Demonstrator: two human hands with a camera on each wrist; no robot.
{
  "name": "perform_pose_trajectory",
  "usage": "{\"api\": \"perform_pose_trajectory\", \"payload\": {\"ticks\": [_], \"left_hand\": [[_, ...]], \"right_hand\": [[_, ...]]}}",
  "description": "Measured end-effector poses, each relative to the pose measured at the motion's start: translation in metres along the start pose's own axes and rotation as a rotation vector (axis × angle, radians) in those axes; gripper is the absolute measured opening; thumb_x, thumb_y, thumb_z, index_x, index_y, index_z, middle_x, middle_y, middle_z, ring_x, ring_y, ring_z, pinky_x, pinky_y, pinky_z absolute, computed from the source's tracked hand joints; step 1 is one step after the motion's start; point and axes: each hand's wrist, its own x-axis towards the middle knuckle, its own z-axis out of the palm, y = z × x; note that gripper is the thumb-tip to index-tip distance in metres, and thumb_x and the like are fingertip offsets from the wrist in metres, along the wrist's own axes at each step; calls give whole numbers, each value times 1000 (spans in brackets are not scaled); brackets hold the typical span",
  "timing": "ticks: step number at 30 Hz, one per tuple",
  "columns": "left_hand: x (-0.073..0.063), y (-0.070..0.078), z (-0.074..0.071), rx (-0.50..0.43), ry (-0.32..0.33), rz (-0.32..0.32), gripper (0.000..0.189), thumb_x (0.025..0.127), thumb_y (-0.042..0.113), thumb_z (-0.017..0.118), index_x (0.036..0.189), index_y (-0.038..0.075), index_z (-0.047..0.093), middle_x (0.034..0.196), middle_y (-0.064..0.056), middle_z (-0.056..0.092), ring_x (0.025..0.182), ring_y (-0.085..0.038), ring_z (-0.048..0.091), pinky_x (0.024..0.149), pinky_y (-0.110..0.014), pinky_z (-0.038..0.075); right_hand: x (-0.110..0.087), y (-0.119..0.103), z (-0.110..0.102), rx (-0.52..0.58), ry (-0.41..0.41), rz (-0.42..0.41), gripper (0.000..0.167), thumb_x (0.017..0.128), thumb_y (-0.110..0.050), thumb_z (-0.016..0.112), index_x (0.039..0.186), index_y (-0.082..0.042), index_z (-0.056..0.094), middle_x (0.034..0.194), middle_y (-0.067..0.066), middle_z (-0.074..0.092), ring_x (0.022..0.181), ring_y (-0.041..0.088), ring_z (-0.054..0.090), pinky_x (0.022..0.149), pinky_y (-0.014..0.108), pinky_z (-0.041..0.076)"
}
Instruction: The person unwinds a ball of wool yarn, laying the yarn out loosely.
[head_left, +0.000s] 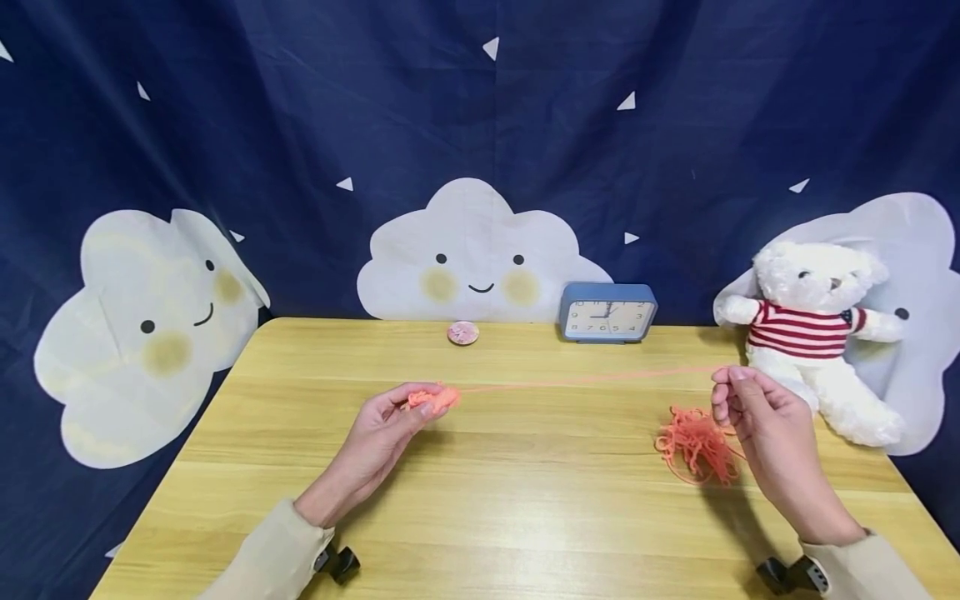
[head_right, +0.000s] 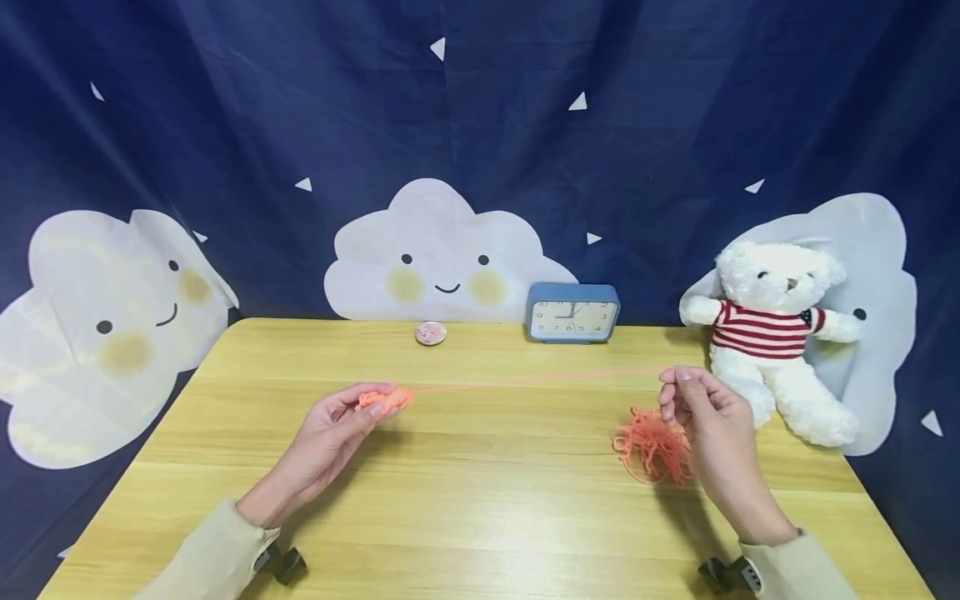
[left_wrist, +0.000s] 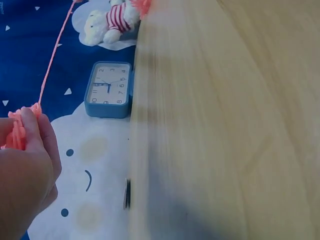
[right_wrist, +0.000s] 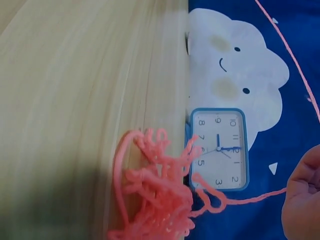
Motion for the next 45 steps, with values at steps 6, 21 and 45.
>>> {"api": "perform_pose_trajectory", "payload": {"ticks": [6,21,45], "left_hand": [[0,-1,2,116,48,74,32,103,0,73,132,-12,67,136,-14,69,113,-15,71,98,-31,61],[2,-1,0,149,151,160,25,102,-3,74,126,-11,70,125,-14,72,102,-14,70,88,-26,62],[8,1,4,-28,171,127,19,102,-8,68,119,0,75,122,-13,73,106,-16,73,93,-25,61]], "right_hand": [[-1,-1,-13,69,31,-28,27,114,1,50,108,9,74,88,12,73,73,16,66,63,22,58],[-6,-7,-56,202,153,55,35,116,1,44,102,10,75,85,14,73,72,19,68,60,26,59],[-4,-2,-62,-1006,-179,400,52,116,-16,48,153,19,40,138,35,54,92,5,63,75,24,57]]}}
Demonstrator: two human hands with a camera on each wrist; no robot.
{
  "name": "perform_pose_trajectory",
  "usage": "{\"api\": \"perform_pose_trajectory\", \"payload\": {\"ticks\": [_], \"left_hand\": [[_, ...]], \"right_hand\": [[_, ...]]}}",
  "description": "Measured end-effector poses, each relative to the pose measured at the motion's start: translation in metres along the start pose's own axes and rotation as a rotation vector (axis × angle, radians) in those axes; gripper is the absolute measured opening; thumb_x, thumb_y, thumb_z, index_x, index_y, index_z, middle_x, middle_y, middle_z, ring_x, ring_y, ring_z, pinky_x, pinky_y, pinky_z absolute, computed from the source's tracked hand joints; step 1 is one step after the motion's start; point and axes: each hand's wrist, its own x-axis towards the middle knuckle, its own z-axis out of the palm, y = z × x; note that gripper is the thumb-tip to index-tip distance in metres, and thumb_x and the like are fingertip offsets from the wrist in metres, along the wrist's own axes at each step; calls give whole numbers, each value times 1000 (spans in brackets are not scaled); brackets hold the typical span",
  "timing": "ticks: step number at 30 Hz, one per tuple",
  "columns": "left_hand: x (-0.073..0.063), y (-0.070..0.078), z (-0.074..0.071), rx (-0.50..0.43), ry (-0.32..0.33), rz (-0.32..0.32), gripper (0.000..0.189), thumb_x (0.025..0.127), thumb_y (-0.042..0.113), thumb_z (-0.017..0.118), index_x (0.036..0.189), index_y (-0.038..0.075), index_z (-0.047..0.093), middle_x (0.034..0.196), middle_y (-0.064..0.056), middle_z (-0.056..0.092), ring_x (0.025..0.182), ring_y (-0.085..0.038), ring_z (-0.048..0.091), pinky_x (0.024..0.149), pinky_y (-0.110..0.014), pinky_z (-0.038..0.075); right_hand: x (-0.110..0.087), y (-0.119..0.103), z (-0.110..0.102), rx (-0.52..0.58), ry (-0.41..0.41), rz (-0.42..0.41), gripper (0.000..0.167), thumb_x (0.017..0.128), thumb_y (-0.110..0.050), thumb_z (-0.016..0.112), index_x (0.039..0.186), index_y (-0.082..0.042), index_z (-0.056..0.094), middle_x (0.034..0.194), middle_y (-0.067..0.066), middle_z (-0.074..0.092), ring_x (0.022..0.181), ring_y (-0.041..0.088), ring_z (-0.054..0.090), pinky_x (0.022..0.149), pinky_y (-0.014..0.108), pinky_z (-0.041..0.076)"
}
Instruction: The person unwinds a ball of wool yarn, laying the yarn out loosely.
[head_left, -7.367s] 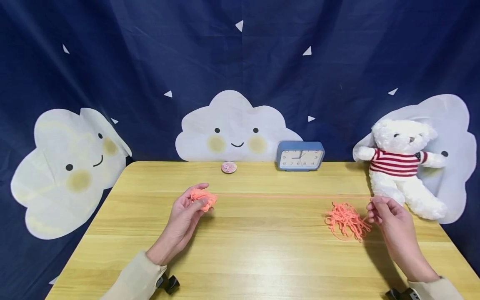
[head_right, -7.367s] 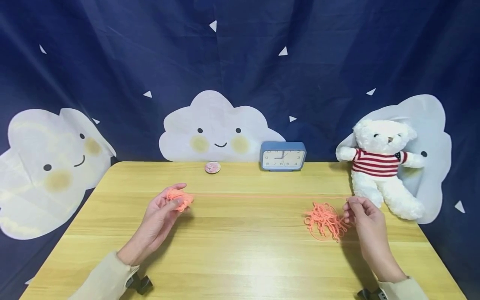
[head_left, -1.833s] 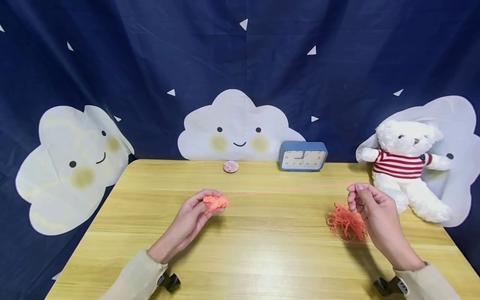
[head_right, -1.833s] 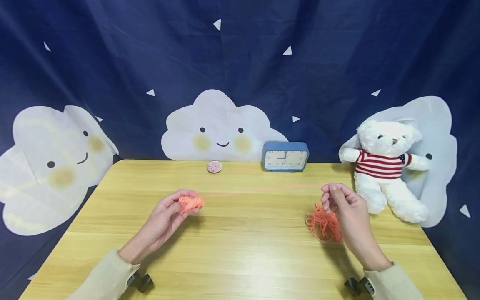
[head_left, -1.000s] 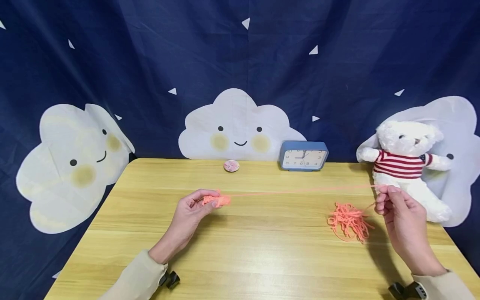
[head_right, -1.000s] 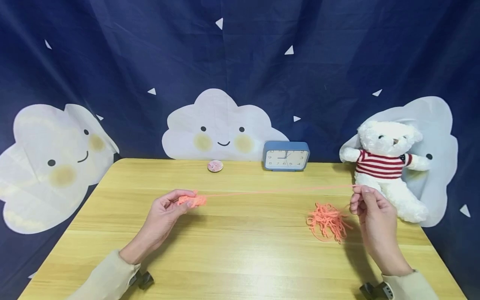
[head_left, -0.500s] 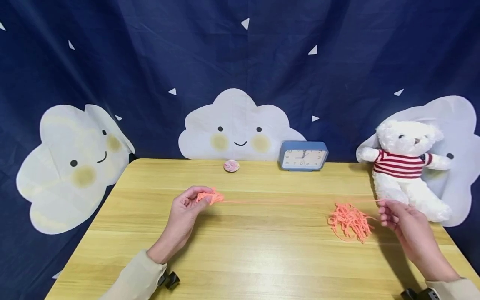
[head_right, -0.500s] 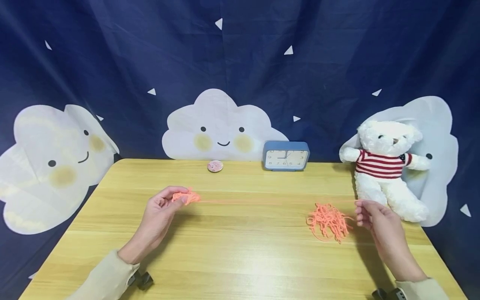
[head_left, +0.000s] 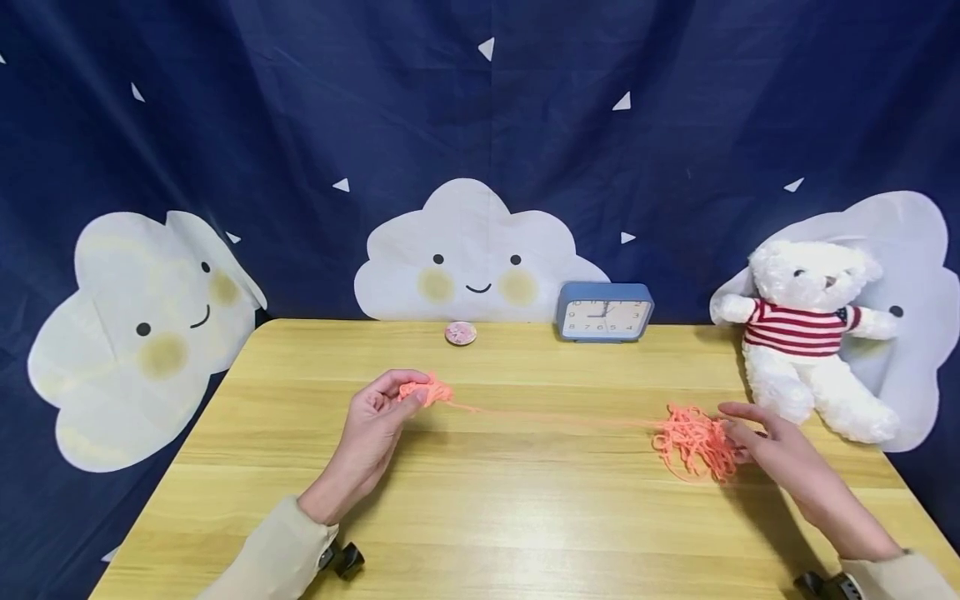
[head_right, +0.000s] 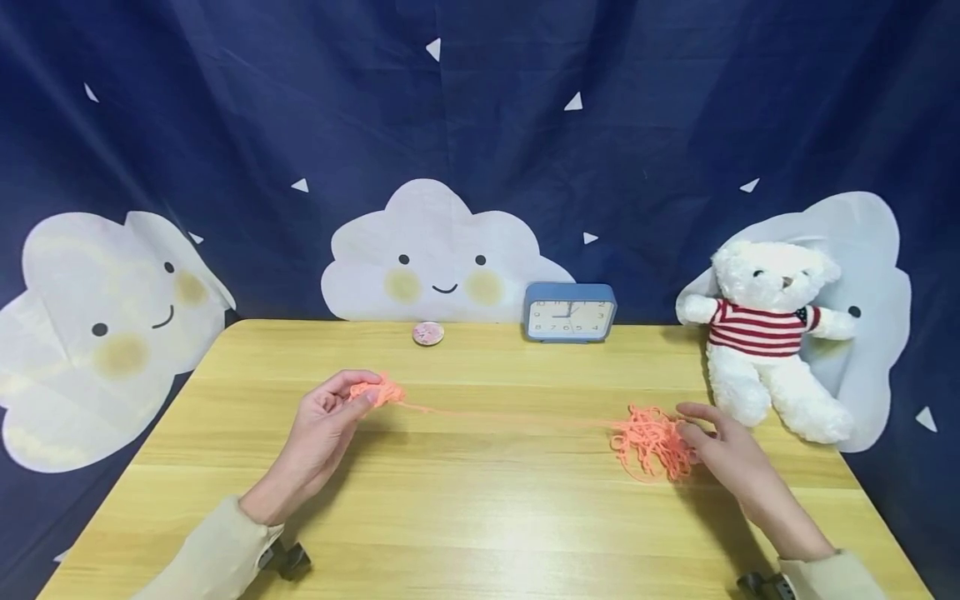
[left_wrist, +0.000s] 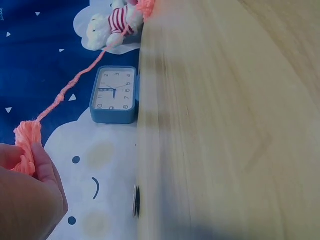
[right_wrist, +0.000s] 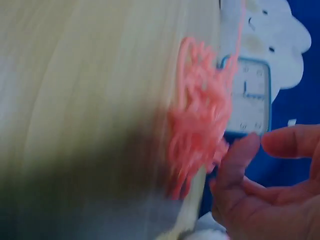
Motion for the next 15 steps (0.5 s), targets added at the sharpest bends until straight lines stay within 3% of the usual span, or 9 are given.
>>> {"api": "perform_pose_trajectory", "payload": {"ticks": [2,3,7,9,11,15], "left_hand": [[1,0,1,-5,2,-3,19,103,-9,67,119,-1,74,121,-12,73,105,-15,73,92,-24,61],[1,1,1,-5,2,-4,19,103,-9,67,119,-1,74,121,-12,73,104,-14,73,90,-23,61],[3,1,1,-9,3,-11,21,103,-9,66,120,-1,73,121,-10,73,99,-11,70,85,-20,60],[3,1,2,-8,3,-23,20,102,-9,67,120,0,73,122,-10,72,98,-11,70,84,-19,60],[3,1,2,-11,7,-35,21,102,-10,66,118,0,73,123,-11,71,97,-11,70,83,-19,60],[1,0,3,-17,-2,-47,21,101,-11,66,118,-1,72,123,-13,71,97,-11,69,86,-23,62]], "right_hand": [[-3,-8,11,-17,83,-24,50,115,-18,53,153,13,46,139,31,50,86,7,61,69,24,54],[-4,-12,18,9,117,-33,45,114,-18,55,152,7,52,131,25,53,83,8,58,65,25,51],[-4,-29,44,311,175,-75,23,112,-14,62,133,-18,71,105,3,64,73,9,55,53,27,47],[-2,-38,55,454,134,-81,22,112,-12,63,126,-25,72,93,0,67,70,9,56,50,25,45],[-2,-47,65,504,73,-104,21,111,-11,63,129,-18,72,95,2,69,73,11,60,51,23,47],[-1,-64,85,434,-87,-201,36,112,-10,60,147,-2,60,119,4,71,91,21,70,69,26,60]]}}
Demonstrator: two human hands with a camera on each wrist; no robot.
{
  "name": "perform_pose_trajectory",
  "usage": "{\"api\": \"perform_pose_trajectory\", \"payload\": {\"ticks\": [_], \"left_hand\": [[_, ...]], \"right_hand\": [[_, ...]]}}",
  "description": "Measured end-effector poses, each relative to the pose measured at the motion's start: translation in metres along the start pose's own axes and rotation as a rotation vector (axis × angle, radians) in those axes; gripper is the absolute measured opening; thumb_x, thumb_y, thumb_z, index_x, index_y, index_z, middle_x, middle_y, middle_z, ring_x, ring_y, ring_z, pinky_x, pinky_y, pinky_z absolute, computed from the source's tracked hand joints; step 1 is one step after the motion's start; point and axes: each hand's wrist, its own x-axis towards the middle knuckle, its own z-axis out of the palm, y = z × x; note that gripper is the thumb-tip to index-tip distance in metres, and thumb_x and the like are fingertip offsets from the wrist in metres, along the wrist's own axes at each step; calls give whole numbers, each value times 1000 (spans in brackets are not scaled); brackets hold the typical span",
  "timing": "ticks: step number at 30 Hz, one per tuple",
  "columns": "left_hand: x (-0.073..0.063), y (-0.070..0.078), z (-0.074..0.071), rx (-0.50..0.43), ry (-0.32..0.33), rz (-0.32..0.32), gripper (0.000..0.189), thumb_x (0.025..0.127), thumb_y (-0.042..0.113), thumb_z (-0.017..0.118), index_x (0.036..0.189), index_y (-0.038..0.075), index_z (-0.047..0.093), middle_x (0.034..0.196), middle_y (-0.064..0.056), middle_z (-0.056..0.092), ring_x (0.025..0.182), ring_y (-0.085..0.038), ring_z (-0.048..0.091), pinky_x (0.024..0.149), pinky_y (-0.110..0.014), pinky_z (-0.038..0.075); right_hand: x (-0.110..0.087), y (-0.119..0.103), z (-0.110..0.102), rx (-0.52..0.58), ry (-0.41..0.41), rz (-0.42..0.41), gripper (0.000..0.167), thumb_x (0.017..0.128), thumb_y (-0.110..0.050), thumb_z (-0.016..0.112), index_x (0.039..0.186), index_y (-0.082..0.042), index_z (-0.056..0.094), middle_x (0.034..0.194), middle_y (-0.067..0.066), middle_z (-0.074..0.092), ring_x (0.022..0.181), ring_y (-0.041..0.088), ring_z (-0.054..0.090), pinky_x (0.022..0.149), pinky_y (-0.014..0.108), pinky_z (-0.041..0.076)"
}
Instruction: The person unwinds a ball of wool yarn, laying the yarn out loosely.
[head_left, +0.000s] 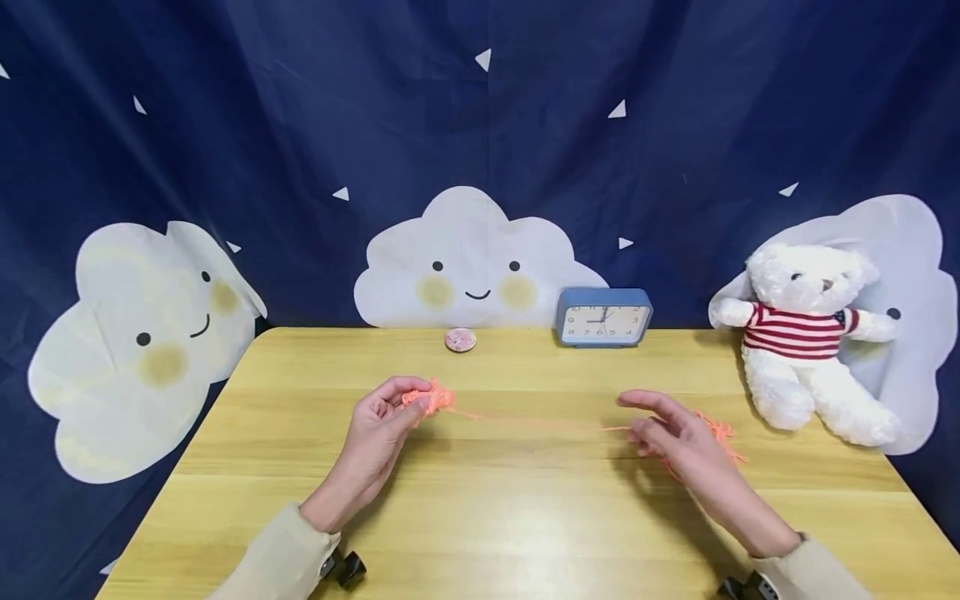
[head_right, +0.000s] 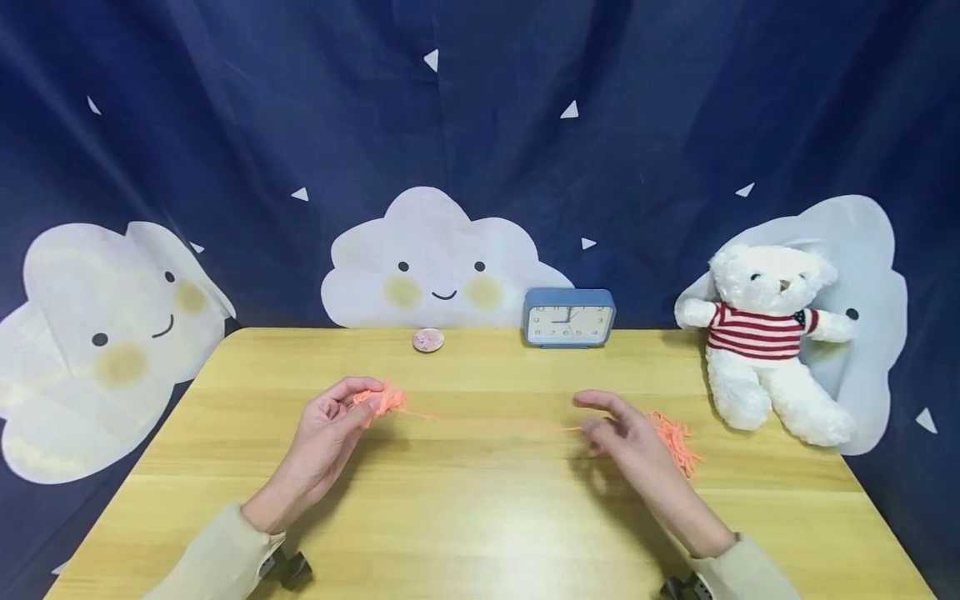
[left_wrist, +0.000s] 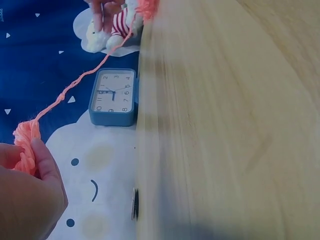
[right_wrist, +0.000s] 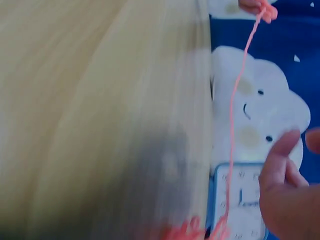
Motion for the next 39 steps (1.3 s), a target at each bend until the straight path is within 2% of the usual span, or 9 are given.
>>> {"api": "perform_pose_trajectory", "payload": {"ticks": [4,9,16,20,23,27,29,34,39], "left_hand": [[-1,-1,0,-8,-10,9,22,101,-12,66,120,-4,71,120,-13,73,98,-13,70,92,-29,63],[-1,-1,1,-6,-28,2,21,102,-12,65,121,-4,70,123,-12,72,97,-17,73,91,-36,64],[-2,3,5,-8,-56,-2,21,103,-7,68,125,-6,67,112,-12,74,76,-18,71,70,-25,62],[-2,3,6,-24,-77,-3,24,104,-7,68,128,-8,66,118,-13,73,83,-17,71,77,-25,62],[-2,3,6,-16,-95,4,28,104,-6,69,131,-10,65,125,-15,71,90,-17,70,82,-27,63],[-2,2,5,8,-84,11,31,103,-7,69,133,-13,64,129,-16,70,94,-18,71,85,-29,63],[-3,1,5,17,-75,15,31,103,-8,69,133,-14,63,128,-17,70,94,-17,72,86,-29,63],[-4,0,4,13,-75,24,28,104,-8,67,131,-14,65,121,-16,74,87,-18,75,83,-30,64],[-6,-1,4,15,-116,43,25,104,-6,68,129,-11,67,120,-15,75,85,-18,74,82,-30,64]], "right_hand": [[8,-3,21,15,-202,-88,49,111,-6,60,156,9,46,140,11,64,105,32,72,89,35,63],[17,-4,42,98,-388,-85,57,110,-5,62,160,8,38,123,34,63,106,36,70,98,38,61],[28,-5,70,59,-464,-9,65,110,-11,66,165,3,35,114,36,63,106,50,68,101,33,58],[33,-3,84,61,-450,-3,60,109,-11,67,160,8,41,135,34,62,111,45,66,97,38,61],[33,-2,87,67,-412,0,50,108,-11,68,148,13,51,136,32,64,106,38,69,91,38,64],[32,-1,83,-1,-328,-22,32,108,-13,70,127,12,66,107,28,70,88,27,69,79,31,63],[31,-2,78,-33,-275,-39,28,108,-14,70,121,11,69,100,25,69,83,24,67,73,28,61],[28,-7,67,-34,-148,-46,26,107,-14,70,117,11,70,93,20,69,80,23,66,68,27,58],[26,-9,56,3,-23,-26,26,107,-14,72,116,11,70,89,15,68,77,20,64,67,26,58]]}}
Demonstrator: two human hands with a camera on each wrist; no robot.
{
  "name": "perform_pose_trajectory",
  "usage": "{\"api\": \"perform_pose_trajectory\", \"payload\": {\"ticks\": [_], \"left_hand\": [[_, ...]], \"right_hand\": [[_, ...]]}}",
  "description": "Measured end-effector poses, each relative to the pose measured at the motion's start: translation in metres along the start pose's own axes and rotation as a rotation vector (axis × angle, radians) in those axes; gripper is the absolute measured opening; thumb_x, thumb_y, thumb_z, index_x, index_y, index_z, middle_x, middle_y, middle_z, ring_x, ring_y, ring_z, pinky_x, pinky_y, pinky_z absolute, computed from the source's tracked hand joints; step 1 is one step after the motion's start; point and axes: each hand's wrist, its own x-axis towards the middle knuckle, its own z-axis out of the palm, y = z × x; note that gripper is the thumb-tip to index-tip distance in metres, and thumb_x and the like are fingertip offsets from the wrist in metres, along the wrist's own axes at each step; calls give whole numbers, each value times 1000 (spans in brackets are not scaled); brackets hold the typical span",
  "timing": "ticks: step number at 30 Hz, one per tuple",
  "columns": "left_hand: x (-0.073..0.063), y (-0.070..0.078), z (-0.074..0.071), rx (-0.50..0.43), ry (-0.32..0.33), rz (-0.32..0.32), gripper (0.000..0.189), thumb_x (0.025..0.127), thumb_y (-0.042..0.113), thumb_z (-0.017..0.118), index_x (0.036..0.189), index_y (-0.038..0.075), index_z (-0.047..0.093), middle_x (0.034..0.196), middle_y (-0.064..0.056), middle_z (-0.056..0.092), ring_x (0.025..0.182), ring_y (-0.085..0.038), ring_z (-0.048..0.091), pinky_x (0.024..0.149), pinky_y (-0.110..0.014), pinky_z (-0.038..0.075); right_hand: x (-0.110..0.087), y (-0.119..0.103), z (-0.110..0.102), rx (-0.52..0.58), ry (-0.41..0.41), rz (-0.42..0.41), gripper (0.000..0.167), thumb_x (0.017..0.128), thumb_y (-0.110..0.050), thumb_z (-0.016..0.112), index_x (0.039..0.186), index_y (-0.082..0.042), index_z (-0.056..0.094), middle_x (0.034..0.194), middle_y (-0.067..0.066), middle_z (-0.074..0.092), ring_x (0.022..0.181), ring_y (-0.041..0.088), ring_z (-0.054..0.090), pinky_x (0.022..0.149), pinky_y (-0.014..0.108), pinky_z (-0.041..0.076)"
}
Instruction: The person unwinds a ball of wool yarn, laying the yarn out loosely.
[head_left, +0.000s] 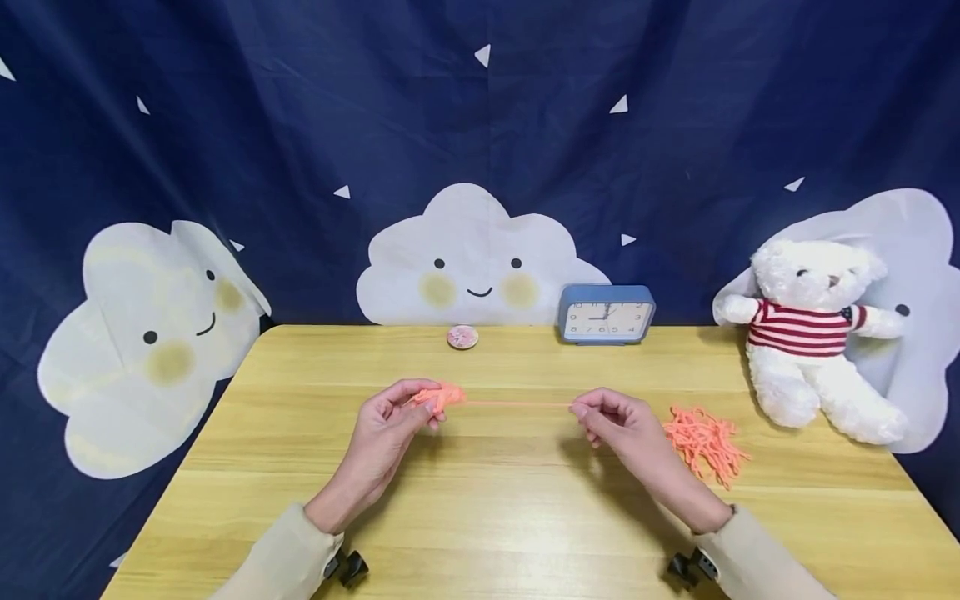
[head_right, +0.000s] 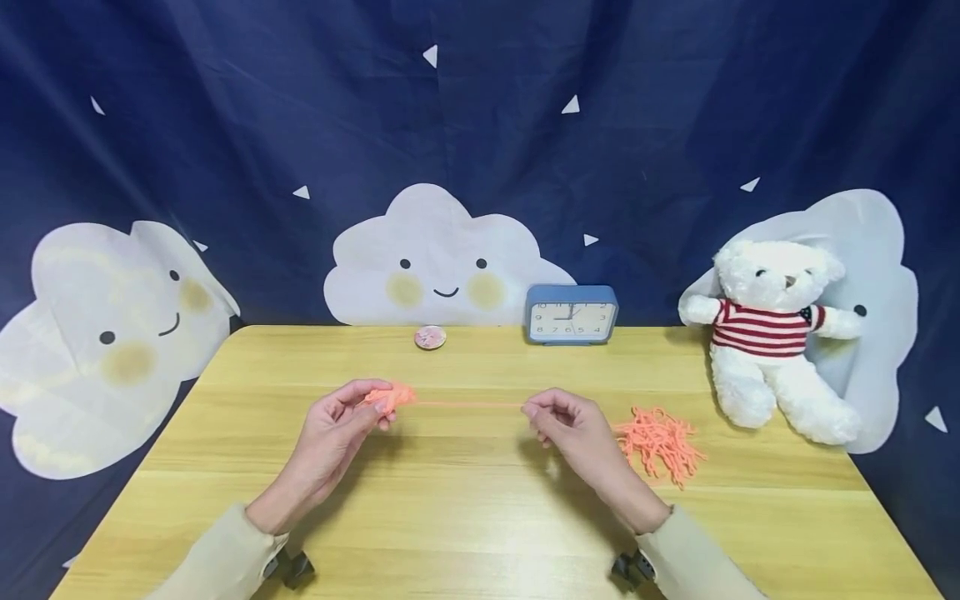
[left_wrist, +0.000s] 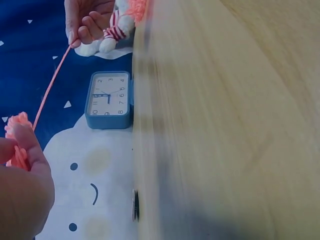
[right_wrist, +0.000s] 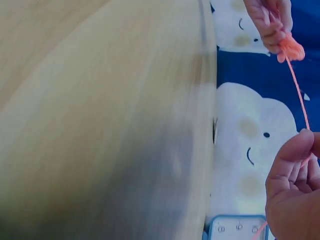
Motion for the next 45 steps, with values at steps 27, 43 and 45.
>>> {"api": "perform_pose_trajectory", "payload": {"ticks": [27,43,45], "left_hand": [[-3,-1,-7,68,-39,-74,40,101,-8,60,141,-14,57,117,-11,68,95,-12,66,84,-23,60],[-4,3,-15,-88,-62,-19,35,107,-6,60,142,-2,62,121,-11,65,84,-18,66,73,-23,58],[-4,2,-15,-112,-64,-15,30,107,-6,60,136,0,66,120,-11,65,84,-18,66,72,-22,58]], "right_hand": [[1,-17,-38,250,322,-119,19,109,-12,68,109,7,71,84,0,68,71,10,61,63,20,55],[-25,5,-93,459,354,-176,15,110,3,61,108,1,76,89,4,70,76,11,64,64,20,57],[-27,7,-98,471,346,-181,16,110,4,60,108,1,76,89,4,70,76,11,65,65,20,58]]}}
